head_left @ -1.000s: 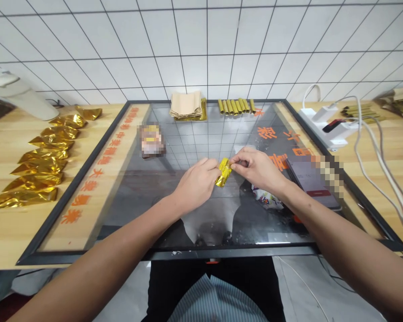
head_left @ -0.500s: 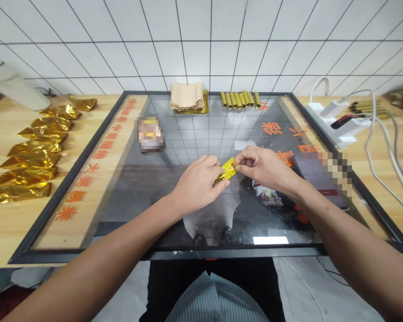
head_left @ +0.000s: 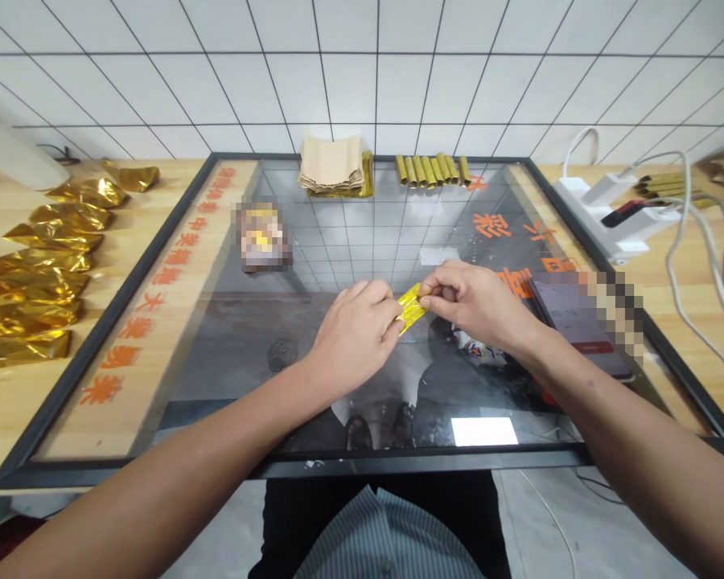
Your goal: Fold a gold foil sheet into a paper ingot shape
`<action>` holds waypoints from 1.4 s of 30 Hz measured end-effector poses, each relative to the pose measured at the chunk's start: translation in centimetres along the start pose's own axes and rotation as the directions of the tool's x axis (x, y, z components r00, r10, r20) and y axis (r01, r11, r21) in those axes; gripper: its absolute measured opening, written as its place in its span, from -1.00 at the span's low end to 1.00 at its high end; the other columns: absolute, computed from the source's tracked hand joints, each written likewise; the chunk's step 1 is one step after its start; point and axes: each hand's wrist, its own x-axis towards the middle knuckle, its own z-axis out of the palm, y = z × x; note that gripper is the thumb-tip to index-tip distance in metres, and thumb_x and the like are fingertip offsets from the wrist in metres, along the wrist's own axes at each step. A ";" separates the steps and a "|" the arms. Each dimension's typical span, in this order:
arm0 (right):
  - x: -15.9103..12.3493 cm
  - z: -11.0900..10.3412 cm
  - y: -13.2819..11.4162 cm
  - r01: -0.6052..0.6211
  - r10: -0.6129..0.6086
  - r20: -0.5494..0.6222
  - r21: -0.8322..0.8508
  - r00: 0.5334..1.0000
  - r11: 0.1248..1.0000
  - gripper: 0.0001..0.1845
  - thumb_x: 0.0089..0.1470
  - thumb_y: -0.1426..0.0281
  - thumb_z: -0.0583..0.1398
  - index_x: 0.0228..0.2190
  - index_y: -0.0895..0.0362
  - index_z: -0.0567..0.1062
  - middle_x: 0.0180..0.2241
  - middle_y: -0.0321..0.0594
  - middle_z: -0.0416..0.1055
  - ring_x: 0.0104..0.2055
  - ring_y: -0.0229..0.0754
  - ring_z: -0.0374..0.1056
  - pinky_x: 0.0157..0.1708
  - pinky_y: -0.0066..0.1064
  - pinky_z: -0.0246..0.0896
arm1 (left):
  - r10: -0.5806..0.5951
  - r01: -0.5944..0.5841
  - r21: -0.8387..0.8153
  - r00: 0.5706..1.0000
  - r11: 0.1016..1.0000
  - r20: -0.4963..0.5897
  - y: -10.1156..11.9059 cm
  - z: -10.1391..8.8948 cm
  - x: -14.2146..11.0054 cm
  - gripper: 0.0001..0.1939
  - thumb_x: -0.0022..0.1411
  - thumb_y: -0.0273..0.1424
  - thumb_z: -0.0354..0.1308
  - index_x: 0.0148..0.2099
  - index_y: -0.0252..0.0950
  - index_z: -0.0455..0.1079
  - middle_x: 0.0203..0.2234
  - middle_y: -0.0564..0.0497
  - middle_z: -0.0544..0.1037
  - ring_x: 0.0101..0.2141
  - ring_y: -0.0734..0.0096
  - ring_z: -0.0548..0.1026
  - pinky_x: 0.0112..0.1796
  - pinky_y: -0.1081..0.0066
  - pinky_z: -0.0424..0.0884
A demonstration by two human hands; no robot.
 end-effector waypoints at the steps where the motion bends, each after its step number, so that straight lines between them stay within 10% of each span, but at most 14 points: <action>1: -0.1 0.0 0.0 0.017 -0.017 -0.010 -0.012 1.000 1.000 -0.93 0.23 0.42 0.29 -0.28 0.08 0.64 -0.31 -0.25 0.49 -0.35 -0.20 0.35 -0.30 -0.33 0.24 | 0.019 -0.019 0.015 1.000 1.000 -0.002 -0.1 0.1 -0.1 -0.78 0.53 -0.41 0.11 -0.17 -0.27 0.57 -0.13 -0.05 0.56 -0.13 0.22 0.46 -0.05 0.15 0.42; 11: -1.0 -1.4 1.2 0.310 -0.310 0.067 0.014 0.948 0.951 -0.84 0.40 0.44 0.24 -0.14 0.02 0.65 -0.12 -0.16 0.50 -0.14 -0.11 0.48 -0.12 -0.24 0.38 | 0.084 -0.083 0.048 0.996 0.995 -0.026 -0.3 0.3 -0.4 -0.71 0.58 -0.37 0.03 -0.19 -0.27 0.53 -0.11 -0.07 0.54 -0.15 0.20 0.43 -0.09 0.15 0.38; 20: -1.0 -1.9 1.1 0.490 -0.465 0.155 -0.294 0.872 0.821 -0.75 0.50 0.35 0.17 -0.04 0.08 0.67 -0.09 -0.09 0.57 -0.17 -0.10 0.49 -0.19 -0.26 0.34 | 0.079 -0.078 0.048 0.997 0.996 -0.016 -0.2 0.1 -0.4 -0.75 0.58 -0.37 0.04 -0.14 -0.26 0.52 -0.12 -0.07 0.54 -0.14 0.20 0.43 -0.09 0.17 0.37; 28: -0.8 -1.6 0.2 0.522 -0.495 0.177 -0.397 0.850 0.755 -0.66 0.54 0.34 0.08 -0.11 0.12 0.67 -0.09 -0.05 0.61 -0.18 -0.08 0.50 -0.16 -0.21 0.36 | 0.092 -0.100 0.190 0.995 0.977 0.049 0.7 -0.5 -0.4 -0.70 0.62 -0.40 -0.02 -0.17 -0.28 0.49 -0.13 -0.07 0.54 -0.15 0.18 0.43 -0.13 0.17 0.38; 34: -0.8 -1.4 0.1 0.524 -0.480 0.214 -0.418 0.851 0.742 -0.65 0.53 0.35 0.06 -0.10 0.14 0.65 -0.12 -0.04 0.61 -0.16 -0.03 0.49 -0.15 -0.16 0.36 | 0.181 -0.185 0.284 0.983 0.941 0.041 1.0 -0.9 -0.7 -0.59 0.56 -0.06 0.15 -0.15 -0.32 0.51 -0.21 -0.09 0.52 -0.17 0.13 0.44 -0.20 0.16 0.38; 42: -0.8 -0.8 0.9 0.514 -0.485 0.177 -0.388 0.856 0.765 -0.69 0.53 0.35 0.07 -0.04 0.11 0.62 -0.06 -0.05 0.59 -0.08 -0.03 0.49 -0.09 -0.16 0.35 | 0.257 -0.252 0.394 0.966 0.884 0.041 0.5 -0.5 -0.8 -0.71 0.60 -0.42 0.04 -0.20 -0.31 0.52 -0.30 -0.05 0.51 -0.26 0.21 0.42 -0.27 0.23 0.32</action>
